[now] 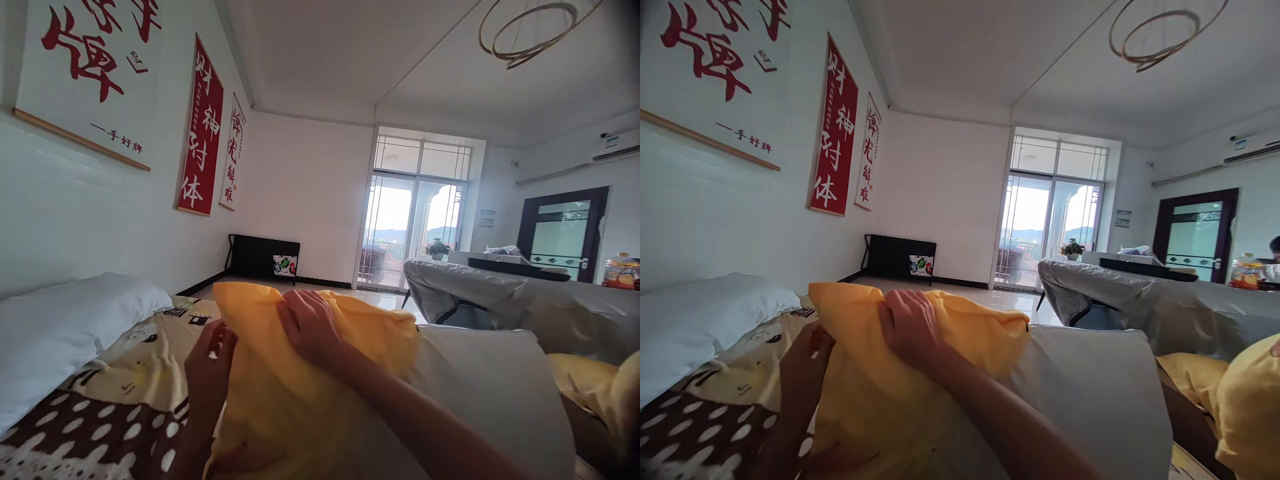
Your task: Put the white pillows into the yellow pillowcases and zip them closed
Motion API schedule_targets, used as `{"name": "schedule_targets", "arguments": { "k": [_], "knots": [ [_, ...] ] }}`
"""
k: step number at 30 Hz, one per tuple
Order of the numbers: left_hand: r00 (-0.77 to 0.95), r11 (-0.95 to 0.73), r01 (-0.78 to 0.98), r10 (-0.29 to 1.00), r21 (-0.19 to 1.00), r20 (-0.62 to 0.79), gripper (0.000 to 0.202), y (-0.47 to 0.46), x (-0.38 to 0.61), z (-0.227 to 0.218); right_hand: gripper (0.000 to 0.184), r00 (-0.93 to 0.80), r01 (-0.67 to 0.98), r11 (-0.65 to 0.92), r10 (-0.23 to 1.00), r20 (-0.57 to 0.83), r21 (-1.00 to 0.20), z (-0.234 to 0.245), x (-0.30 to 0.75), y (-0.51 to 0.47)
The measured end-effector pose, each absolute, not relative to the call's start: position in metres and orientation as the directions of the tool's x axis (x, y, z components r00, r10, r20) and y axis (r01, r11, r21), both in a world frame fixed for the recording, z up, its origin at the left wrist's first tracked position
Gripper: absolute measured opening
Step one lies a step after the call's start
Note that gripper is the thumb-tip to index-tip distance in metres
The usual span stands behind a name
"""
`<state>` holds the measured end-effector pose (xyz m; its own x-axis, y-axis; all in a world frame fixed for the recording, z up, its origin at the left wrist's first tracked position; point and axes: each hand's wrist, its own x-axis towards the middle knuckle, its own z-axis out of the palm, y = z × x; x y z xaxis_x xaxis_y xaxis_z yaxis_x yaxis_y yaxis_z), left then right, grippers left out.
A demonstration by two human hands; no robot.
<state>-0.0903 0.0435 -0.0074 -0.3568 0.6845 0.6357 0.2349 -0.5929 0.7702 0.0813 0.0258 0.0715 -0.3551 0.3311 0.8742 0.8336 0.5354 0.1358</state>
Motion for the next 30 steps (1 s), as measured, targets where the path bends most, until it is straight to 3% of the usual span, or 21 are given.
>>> {"name": "schedule_targets", "arguments": {
  "k": [2,6,13,17,21,24,27,30],
  "knots": [
    [-0.311,-0.628,0.280,0.656,0.726,0.688,0.031,0.042,-0.096,-0.005,0.024,-0.323,0.866,0.488,0.377,0.868,0.110,0.077,0.088,0.034],
    [0.013,-0.644,0.421,0.708,0.638,0.706,0.033,0.042,-0.092,-0.005,0.024,-0.305,0.895,0.434,0.419,0.855,0.107,0.079,0.092,0.044],
    [0.046,-0.632,0.439,0.725,0.638,0.687,0.041,0.046,-0.102,-0.005,0.028,-0.273,0.926,0.366,0.484,0.831,0.091,0.084,0.099,0.056],
    [0.063,-0.559,0.474,0.792,0.680,0.607,0.044,0.062,-0.127,-0.016,0.032,-0.217,0.951,0.304,0.530,0.820,0.055,0.085,0.105,0.065],
    [0.144,-0.496,0.500,0.856,0.710,0.496,0.041,0.082,-0.131,-0.030,0.030,-0.305,0.921,0.375,0.521,0.797,0.108,0.075,0.096,0.063],
    [0.113,-0.528,0.344,0.844,0.776,0.524,0.030,0.079,-0.127,-0.027,0.024,-0.378,0.866,0.485,0.480,0.791,0.120,0.068,0.088,0.052],
    [0.008,-0.527,-0.065,0.849,0.847,0.529,0.047,0.063,-0.123,-0.012,0.012,-0.444,0.772,0.627,0.413,0.795,0.106,0.066,0.087,0.035],
    [-0.063,-0.412,-0.250,0.910,0.876,0.410,0.055,0.053,-0.118,0.000,0.003,-0.503,0.672,0.730,0.329,0.799,0.122,0.070,0.091,0.019]
  ]
}}
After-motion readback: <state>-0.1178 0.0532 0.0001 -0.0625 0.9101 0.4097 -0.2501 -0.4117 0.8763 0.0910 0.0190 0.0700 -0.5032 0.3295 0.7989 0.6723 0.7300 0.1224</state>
